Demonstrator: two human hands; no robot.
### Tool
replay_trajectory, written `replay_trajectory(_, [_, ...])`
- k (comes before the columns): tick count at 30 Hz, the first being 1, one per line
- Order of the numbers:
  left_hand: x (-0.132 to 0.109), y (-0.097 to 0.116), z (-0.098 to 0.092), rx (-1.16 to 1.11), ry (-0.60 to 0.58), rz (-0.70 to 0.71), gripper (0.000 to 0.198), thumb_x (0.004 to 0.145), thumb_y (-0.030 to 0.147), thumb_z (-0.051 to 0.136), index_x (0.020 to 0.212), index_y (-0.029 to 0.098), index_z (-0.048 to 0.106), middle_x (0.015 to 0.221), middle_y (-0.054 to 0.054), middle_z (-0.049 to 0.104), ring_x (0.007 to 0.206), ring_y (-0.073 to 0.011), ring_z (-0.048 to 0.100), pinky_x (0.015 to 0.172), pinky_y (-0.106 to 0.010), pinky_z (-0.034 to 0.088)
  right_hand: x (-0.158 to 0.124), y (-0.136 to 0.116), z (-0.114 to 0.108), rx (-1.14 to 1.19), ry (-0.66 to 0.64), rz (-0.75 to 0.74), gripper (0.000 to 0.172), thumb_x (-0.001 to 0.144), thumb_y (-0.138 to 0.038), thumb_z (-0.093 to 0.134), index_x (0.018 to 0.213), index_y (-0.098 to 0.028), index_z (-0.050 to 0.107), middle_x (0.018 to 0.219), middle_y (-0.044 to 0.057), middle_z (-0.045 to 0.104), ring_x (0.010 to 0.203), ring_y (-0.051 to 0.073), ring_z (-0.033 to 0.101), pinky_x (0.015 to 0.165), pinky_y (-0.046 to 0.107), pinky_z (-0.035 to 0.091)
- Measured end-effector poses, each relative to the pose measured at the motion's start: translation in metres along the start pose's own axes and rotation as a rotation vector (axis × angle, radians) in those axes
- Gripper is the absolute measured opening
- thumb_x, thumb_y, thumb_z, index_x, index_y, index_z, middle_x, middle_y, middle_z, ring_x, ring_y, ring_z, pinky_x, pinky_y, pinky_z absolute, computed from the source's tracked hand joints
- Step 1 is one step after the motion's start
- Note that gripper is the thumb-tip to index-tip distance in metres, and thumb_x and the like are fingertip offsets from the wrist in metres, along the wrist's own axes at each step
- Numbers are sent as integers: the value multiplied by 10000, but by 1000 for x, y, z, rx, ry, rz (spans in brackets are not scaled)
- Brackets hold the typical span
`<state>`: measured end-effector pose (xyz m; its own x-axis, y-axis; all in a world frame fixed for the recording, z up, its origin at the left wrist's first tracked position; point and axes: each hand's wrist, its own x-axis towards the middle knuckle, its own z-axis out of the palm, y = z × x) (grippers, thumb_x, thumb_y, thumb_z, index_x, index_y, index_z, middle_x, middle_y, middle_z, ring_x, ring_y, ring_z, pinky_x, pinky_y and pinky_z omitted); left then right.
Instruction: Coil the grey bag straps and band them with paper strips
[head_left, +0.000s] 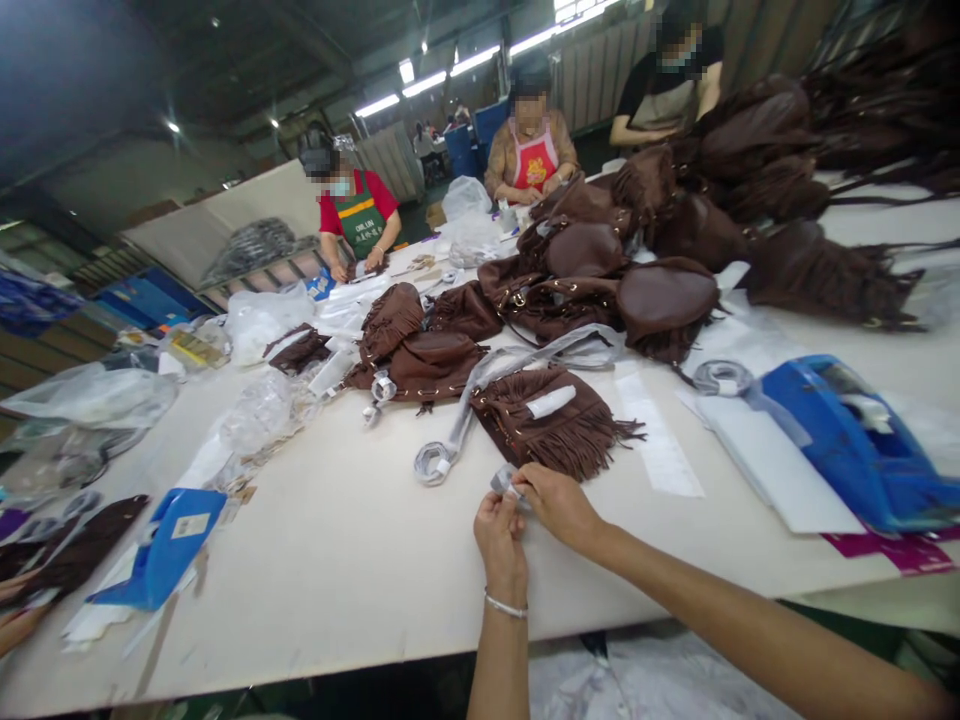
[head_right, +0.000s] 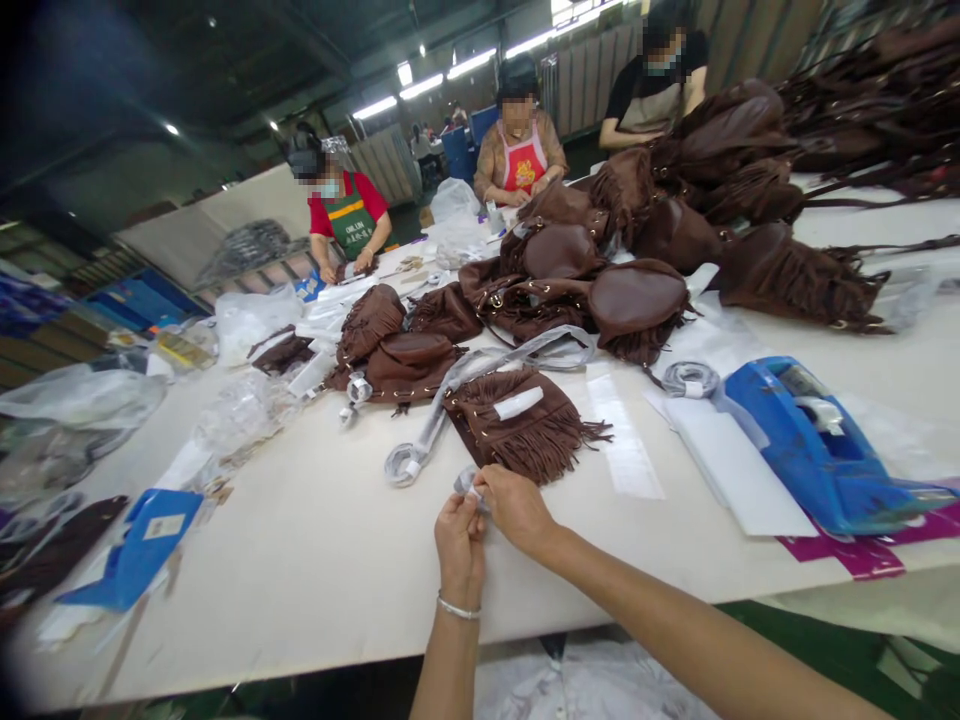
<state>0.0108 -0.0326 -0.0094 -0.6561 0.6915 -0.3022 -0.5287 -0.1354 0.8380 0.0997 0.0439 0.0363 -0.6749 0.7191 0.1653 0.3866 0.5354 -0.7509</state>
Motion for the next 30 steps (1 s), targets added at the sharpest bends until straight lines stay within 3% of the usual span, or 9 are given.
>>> replay_trajectory(8, [-5,3,3,-20,-45,-1,309,702,266,785,929,117,636,717,33,555,492,-18,381,478,-171,322,-18,1,2,67,124,-64,143,918,-158,494,1007,-186,602,1020,55,639,961,178,607,873,314,482])
replay_trajectory(17, [-11,3,8,-26,-14,24,292,669,225,806,909,139,664,755,17,606,567,-44,470,551,-173,385,-26,0,1,250,220,-3,169,896,-135,515,997,-207,631,1060,43,633,1018,174,597,914,322,486])
replay_trajectory(21, [-15,4,8,-73,-74,0,267,678,204,800,905,152,669,736,27,589,550,-34,446,548,-160,384,-31,-1,3,224,266,-27,191,918,-164,501,1065,-212,614,1090,59,614,1057,187,579,941,354,485])
replay_trajectory(26, [-15,6,6,-56,-146,-24,287,726,200,761,994,147,673,785,-1,596,565,-33,433,538,-140,385,-36,-2,4,204,262,-82,201,940,-171,460,1080,-222,595,1105,72,599,1066,194,570,946,374,491])
replay_trajectory(30, [-12,6,5,-23,-146,-34,326,709,210,777,1010,150,665,833,-22,613,561,-32,440,509,-135,387,-33,2,-4,214,178,-73,236,909,-133,487,1106,-222,579,1118,73,571,1052,190,565,920,352,498])
